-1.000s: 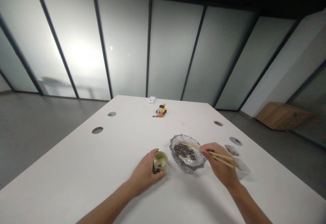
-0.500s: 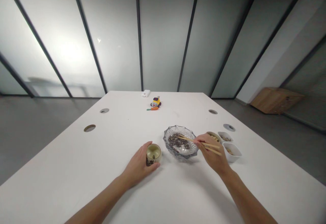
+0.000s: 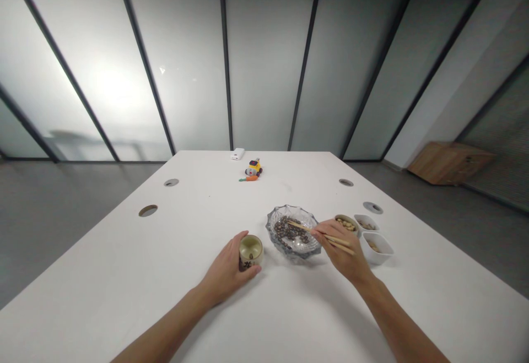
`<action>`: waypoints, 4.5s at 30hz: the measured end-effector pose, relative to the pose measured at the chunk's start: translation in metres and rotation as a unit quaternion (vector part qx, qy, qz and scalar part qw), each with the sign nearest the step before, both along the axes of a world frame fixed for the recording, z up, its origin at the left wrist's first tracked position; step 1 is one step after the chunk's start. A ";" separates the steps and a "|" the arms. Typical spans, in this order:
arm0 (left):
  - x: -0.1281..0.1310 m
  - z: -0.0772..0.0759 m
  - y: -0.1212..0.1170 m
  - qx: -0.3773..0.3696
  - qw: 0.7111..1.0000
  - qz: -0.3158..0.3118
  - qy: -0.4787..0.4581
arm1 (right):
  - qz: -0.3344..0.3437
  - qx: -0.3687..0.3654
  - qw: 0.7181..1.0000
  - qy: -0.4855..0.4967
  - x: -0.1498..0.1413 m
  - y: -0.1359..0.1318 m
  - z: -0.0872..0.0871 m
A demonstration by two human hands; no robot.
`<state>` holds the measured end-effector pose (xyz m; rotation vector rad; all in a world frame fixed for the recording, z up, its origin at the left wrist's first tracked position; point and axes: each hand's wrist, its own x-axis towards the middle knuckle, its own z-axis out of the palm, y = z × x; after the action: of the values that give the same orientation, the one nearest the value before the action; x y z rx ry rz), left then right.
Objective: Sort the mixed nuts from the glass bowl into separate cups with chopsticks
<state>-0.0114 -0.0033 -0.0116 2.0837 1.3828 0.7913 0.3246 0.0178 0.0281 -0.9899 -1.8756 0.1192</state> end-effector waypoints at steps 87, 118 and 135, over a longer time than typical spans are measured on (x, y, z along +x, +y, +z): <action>0.001 0.004 -0.001 -0.022 0.999 -0.005 0.028 | -0.066 0.007 0.994 0.089 -0.036 -0.015 -0.001; 0.001 -0.002 0.001 -0.008 1.000 0.001 0.026 | -0.084 0.041 0.994 0.052 -0.029 -0.013 -0.001; 0.001 0.001 0.001 -0.010 0.999 -0.003 0.030 | -0.066 0.019 0.997 0.032 -0.028 -0.013 0.000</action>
<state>-0.0103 -0.0024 -0.0109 2.1110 1.4104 0.7148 0.2963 0.0047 0.0281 -1.0672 -1.7434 0.0365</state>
